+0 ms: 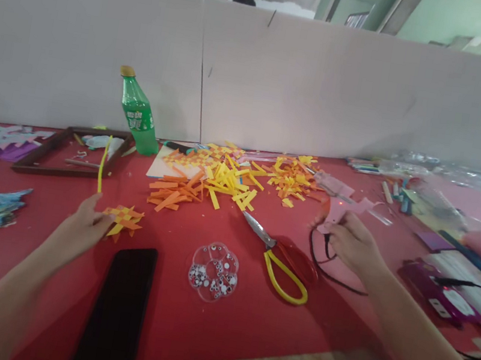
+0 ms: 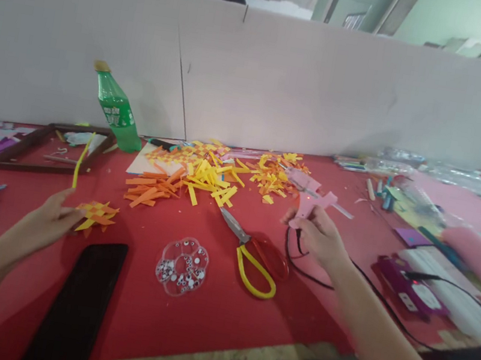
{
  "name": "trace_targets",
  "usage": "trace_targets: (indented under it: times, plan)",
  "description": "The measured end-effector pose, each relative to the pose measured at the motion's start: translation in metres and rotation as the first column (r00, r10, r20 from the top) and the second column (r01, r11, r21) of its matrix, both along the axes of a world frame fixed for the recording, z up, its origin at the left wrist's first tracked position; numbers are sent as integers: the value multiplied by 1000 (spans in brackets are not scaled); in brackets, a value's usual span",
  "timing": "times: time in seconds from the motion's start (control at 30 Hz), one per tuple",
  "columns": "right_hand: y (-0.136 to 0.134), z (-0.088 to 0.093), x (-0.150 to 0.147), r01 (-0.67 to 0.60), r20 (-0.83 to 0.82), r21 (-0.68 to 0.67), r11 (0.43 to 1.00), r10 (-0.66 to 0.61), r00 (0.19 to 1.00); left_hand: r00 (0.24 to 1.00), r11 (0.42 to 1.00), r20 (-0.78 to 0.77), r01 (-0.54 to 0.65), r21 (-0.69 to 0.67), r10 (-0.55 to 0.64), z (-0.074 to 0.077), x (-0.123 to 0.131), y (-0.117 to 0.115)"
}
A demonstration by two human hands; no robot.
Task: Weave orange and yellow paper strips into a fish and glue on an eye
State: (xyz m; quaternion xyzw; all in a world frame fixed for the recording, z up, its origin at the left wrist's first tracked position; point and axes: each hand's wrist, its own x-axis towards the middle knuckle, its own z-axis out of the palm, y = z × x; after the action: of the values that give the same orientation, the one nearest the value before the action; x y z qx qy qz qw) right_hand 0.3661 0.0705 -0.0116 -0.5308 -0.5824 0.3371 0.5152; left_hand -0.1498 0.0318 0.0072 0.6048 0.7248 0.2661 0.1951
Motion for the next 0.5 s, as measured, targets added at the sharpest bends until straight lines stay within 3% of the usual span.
trace_targets:
  times: [0.03,0.1,0.17,0.2,0.23,0.33,0.5]
  plan:
    - [-6,-5,3,32,63,14,999,-33,997,987,999,-158,-38,-24,33,5,3,-2]
    - [-16,-15,5,75,184,50,996,-83,979,879,987,-468,-143,-70,95,18,13,-6]
    - [-22,-27,5,83,281,94,992,-106,954,806,984,-591,-131,-118,36,32,24,-12]
    - [-23,-33,5,73,321,114,991,-107,941,790,984,-611,-140,-109,45,39,29,-16]
    - [-23,-38,7,59,357,131,990,-102,928,804,988,-594,-81,-129,-12,44,35,-19]
    - [-18,-46,21,8,457,182,983,-92,885,867,996,-497,-6,-89,-39,50,50,-30]
    - [-4,-44,61,-117,624,230,966,-54,779,915,981,-367,190,27,-167,21,80,-53]
